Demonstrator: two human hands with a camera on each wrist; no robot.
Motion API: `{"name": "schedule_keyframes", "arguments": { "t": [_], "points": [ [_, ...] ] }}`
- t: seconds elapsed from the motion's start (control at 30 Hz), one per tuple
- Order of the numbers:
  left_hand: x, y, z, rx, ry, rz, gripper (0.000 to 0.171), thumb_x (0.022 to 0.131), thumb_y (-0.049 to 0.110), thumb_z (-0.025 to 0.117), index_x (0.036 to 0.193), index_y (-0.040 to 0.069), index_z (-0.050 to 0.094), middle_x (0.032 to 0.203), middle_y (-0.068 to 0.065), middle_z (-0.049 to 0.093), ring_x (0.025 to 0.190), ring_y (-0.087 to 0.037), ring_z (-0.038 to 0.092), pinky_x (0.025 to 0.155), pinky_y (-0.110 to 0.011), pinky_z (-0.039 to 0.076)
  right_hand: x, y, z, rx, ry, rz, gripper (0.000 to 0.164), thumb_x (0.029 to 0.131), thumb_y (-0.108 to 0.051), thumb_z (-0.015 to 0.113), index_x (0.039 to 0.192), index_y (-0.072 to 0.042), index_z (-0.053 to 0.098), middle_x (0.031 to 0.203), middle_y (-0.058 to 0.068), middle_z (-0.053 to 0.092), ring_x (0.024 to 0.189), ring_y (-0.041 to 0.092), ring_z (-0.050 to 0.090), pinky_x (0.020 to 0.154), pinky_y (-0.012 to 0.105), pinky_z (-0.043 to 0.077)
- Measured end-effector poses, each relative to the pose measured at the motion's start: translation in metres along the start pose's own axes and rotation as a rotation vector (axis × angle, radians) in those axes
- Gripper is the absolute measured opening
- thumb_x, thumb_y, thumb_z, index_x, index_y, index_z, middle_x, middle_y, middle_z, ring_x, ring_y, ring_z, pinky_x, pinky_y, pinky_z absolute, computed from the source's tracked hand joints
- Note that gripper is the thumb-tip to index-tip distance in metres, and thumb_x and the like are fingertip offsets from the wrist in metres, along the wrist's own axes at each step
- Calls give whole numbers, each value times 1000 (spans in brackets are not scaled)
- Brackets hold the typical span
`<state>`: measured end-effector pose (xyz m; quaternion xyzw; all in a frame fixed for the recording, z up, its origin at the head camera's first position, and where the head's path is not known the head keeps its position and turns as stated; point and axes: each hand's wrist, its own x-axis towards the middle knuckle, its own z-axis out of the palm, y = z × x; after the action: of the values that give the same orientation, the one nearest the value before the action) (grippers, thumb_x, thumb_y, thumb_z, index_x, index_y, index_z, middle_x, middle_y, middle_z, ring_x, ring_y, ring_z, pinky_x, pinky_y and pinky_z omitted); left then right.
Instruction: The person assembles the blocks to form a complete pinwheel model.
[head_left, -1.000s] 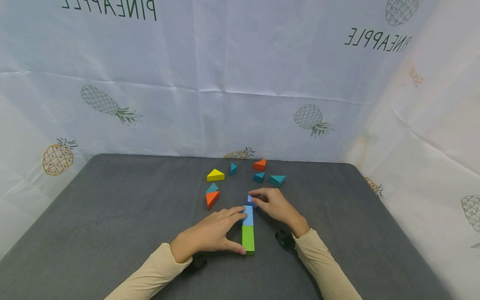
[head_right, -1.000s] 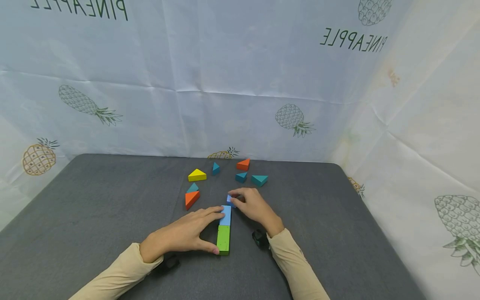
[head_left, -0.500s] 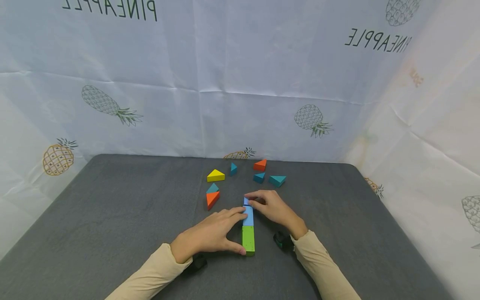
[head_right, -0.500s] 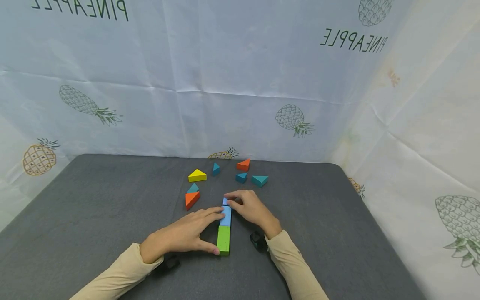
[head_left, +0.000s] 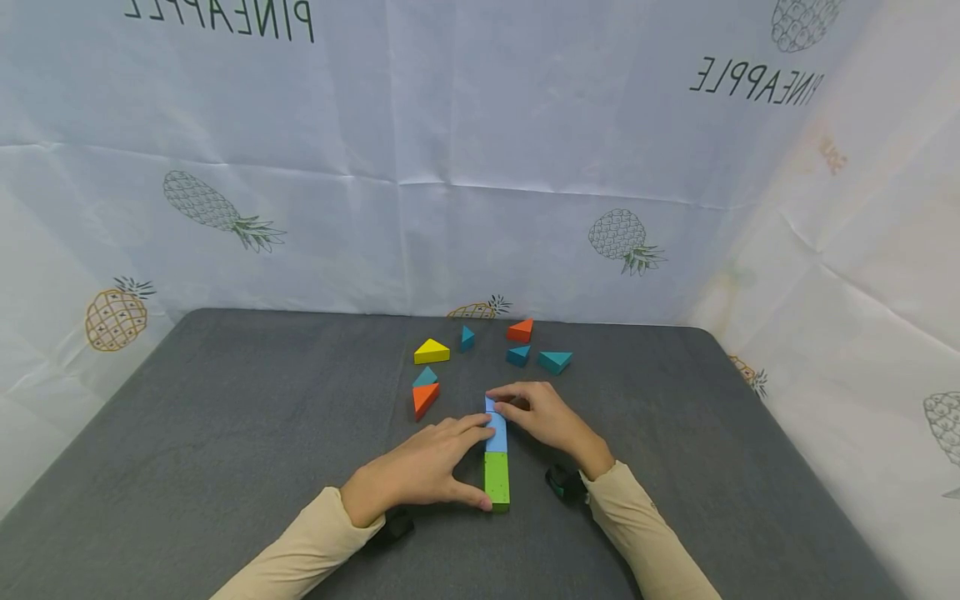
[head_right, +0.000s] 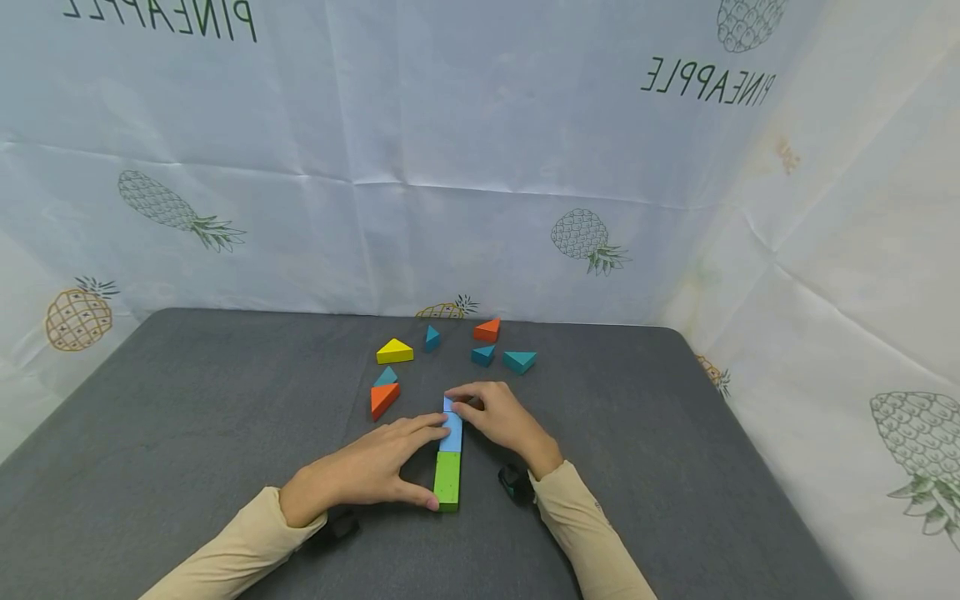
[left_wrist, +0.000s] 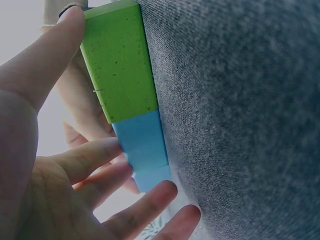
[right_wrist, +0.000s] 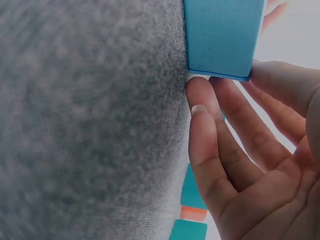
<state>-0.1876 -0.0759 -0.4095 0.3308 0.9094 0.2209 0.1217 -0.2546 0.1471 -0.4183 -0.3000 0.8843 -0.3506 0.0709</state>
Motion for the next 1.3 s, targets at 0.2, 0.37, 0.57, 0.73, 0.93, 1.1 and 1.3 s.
{"name": "schedule_keyframes", "arguments": {
  "t": [0.2,0.37,0.57,0.73,0.93,1.1,1.3],
  "points": [
    [0,0,0,-4,-4,-4,91,78,62,74,150,16,43,161,-5,33,143,-28,38,113,-52,38,0,0,0,2,-3,5,31,101,-18,58,129,-7,66,127,10,68,105,20,69,88,36,57],
    [-1,-1,0,-23,-6,-3,91,78,63,74,150,16,43,162,-6,30,145,-28,36,113,-54,37,0,1,1,2,-3,13,30,101,-19,58,128,-8,66,126,9,69,101,18,69,86,34,57],
    [0,-4,2,-38,-5,3,91,78,64,73,150,16,44,163,-6,29,145,-28,36,113,-55,36,0,1,1,1,-5,24,30,101,-19,58,128,-8,67,125,9,69,100,17,69,86,33,57],
    [1,-7,3,-42,1,12,90,78,65,73,149,18,44,163,-6,28,145,-28,36,112,-55,37,0,2,1,2,-1,20,30,101,-19,58,127,-8,67,125,9,70,99,17,70,86,33,57],
    [1,-9,4,-56,2,14,90,77,66,73,148,18,45,164,-5,28,146,-28,35,112,-57,36,0,1,1,14,-5,22,29,101,-18,58,126,-7,67,124,9,70,98,17,70,85,33,57],
    [1,-9,3,-64,-5,3,90,77,66,73,148,19,45,164,-6,28,147,-28,34,113,-58,35,0,-1,-2,8,-7,20,29,101,-18,59,126,-8,67,121,9,71,99,18,69,86,33,57],
    [1,-7,2,-54,4,6,89,76,65,74,147,17,47,164,-4,28,145,-28,37,112,-55,36,-3,3,-12,-3,93,-3,29,99,-17,62,125,-5,67,118,11,71,99,21,69,83,34,57]
  ]
}}
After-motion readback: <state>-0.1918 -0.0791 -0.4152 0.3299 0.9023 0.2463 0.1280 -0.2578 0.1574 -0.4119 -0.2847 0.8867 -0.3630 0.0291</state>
